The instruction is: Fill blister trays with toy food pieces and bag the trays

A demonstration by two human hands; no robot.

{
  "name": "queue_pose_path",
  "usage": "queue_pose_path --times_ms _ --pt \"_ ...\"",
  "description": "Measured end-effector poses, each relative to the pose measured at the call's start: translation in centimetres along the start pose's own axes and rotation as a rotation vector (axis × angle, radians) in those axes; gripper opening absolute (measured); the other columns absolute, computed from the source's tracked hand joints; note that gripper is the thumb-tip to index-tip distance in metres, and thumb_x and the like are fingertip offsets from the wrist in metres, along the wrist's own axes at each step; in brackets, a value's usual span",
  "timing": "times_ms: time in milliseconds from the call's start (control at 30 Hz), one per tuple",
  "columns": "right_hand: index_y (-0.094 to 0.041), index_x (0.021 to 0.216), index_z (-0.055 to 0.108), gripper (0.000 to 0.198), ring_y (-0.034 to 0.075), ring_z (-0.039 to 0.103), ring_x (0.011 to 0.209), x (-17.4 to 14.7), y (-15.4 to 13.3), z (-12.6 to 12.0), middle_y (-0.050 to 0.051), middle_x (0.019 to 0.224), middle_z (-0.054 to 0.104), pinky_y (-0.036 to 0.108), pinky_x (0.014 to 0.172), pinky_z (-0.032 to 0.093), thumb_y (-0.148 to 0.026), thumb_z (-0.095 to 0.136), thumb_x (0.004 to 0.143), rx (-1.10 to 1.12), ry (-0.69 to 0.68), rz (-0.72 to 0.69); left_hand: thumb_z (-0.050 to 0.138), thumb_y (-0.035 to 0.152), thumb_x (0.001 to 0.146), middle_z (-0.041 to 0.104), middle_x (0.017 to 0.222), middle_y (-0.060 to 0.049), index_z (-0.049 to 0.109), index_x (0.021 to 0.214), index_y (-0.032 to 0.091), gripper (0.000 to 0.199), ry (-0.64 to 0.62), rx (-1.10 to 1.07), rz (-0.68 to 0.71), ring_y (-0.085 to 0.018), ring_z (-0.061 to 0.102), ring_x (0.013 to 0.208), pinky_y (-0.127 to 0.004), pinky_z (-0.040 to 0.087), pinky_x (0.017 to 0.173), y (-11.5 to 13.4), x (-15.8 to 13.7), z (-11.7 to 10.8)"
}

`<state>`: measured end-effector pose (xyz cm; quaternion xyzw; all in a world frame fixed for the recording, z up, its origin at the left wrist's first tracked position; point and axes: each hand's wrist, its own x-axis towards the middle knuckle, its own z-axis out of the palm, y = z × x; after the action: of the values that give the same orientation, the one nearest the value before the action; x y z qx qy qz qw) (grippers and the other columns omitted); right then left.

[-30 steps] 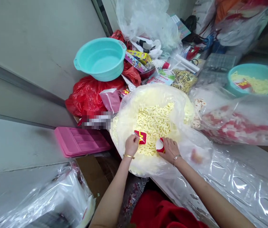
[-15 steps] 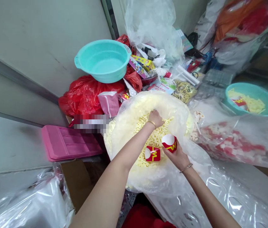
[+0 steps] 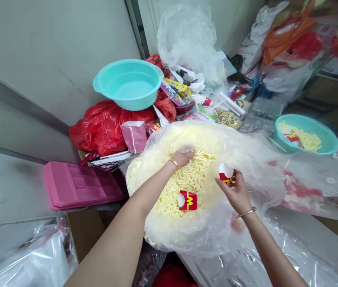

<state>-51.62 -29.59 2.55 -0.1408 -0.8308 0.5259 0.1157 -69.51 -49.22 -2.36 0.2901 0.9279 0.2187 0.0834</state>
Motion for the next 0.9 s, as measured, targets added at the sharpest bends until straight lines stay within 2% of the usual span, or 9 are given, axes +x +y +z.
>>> queue_pose_path --times_ms 100,167,267,433,567,667,733,800,900 --pt "-0.019 0.124 0.040 0.063 0.019 0.061 0.076 -1.5 0.8 2.1 0.008 0.101 0.061 0.032 0.062 0.052 -0.050 0.065 0.074 -0.011 -0.155 -0.038 0.053 0.007 0.075 0.060 0.118 -0.009 0.063 0.087 0.019 0.020 -0.077 0.002 0.085 -0.021 0.053 0.108 -0.034 0.038 0.099 -0.8 -3.9 -0.4" --pt "-0.018 0.129 0.036 0.066 0.022 0.062 0.089 -2.8 1.7 4.3 0.012 0.112 0.060 0.036 0.071 0.053 -0.049 0.062 0.076 -0.063 -0.275 -0.102 0.051 0.006 0.076 0.059 0.116 -0.011 0.061 0.085 0.018 0.018 -0.104 -0.015 0.080 -0.022 0.053 0.107 -0.036 0.038 0.099 -1.2 -7.0 -0.5" --pt "-0.016 0.128 0.039 0.069 0.027 0.059 0.103 -5.1 2.9 7.4 0.015 0.119 0.058 0.040 0.084 0.051 -0.047 0.065 0.072 -0.119 -0.396 -0.165 0.050 0.008 0.077 0.061 0.104 -0.009 0.058 0.081 0.018 0.013 -0.124 -0.066 0.011 -0.021 0.056 0.098 -0.036 0.041 0.093 -1.7 -12.1 -0.4" --pt "-0.017 0.117 0.052 0.065 0.030 0.062 0.092 -8.6 3.9 8.9 0.013 0.102 0.065 0.044 0.081 0.050 -0.045 0.073 0.062 -0.204 -0.513 -0.215 0.050 0.019 0.082 0.061 0.080 -0.001 0.054 0.081 0.018 0.003 -0.070 -0.245 -0.173 -0.015 0.060 0.077 -0.028 0.046 0.075 -1.8 -18.4 0.1" --pt "-0.016 0.127 0.044 0.067 0.032 0.057 0.104 -9.7 4.0 8.0 0.017 0.113 0.060 0.047 0.088 0.047 -0.047 0.066 0.071 -0.265 -0.468 -0.232 0.047 0.027 0.087 0.063 0.076 -0.001 0.051 0.088 0.016 0.012 0.014 -0.431 -0.323 -0.011 0.062 0.062 -0.021 0.043 0.053 -1.1 -19.1 1.0" --pt "-0.012 0.132 0.037 0.073 0.032 0.054 0.109 -9.8 3.8 7.4 0.019 0.119 0.056 0.047 0.092 0.044 -0.049 0.063 0.075 -0.290 -0.421 -0.251 0.049 0.029 0.086 0.065 0.079 -0.004 0.051 0.095 0.014 0.017 0.052 -0.512 -0.365 -0.011 0.062 0.061 -0.021 0.044 0.053 -0.7 -18.3 1.0" --pt "-0.010 0.134 0.034 0.075 0.030 0.054 0.109 -10.0 3.8 7.2 0.019 0.119 0.056 0.046 0.093 0.045 -0.049 0.062 0.076 -0.296 -0.403 -0.260 0.051 0.029 0.086 0.065 0.086 -0.004 0.052 0.102 0.014 0.022 0.067 -0.526 -0.369 -0.012 0.062 0.067 -0.024 0.047 0.058 -0.5 -17.8 0.6" --pt "-0.009 0.134 0.034 0.075 0.030 0.055 0.107 -10.2 3.8 7.0 0.019 0.117 0.057 0.045 0.091 0.046 -0.049 0.062 0.077 -0.302 -0.391 -0.260 0.055 0.029 0.084 0.063 0.099 -0.006 0.053 0.107 0.018 0.026 0.082 -0.495 -0.362 -0.015 0.061 0.085 -0.029 0.050 0.071 -0.1 -17.5 0.2" --pt "-0.008 0.134 0.034 0.076 0.031 0.055 0.106 -10.7 4.1 7.0 0.020 0.116 0.057 0.046 0.090 0.046 -0.049 0.062 0.077 -0.312 -0.372 -0.256 0.058 0.026 0.081 0.057 0.112 -0.009 0.058 0.102 0.019 0.022 0.105 -0.308 -0.372 -0.024 0.049 0.112 -0.039 0.040 0.094 1.0 -17.0 0.3"
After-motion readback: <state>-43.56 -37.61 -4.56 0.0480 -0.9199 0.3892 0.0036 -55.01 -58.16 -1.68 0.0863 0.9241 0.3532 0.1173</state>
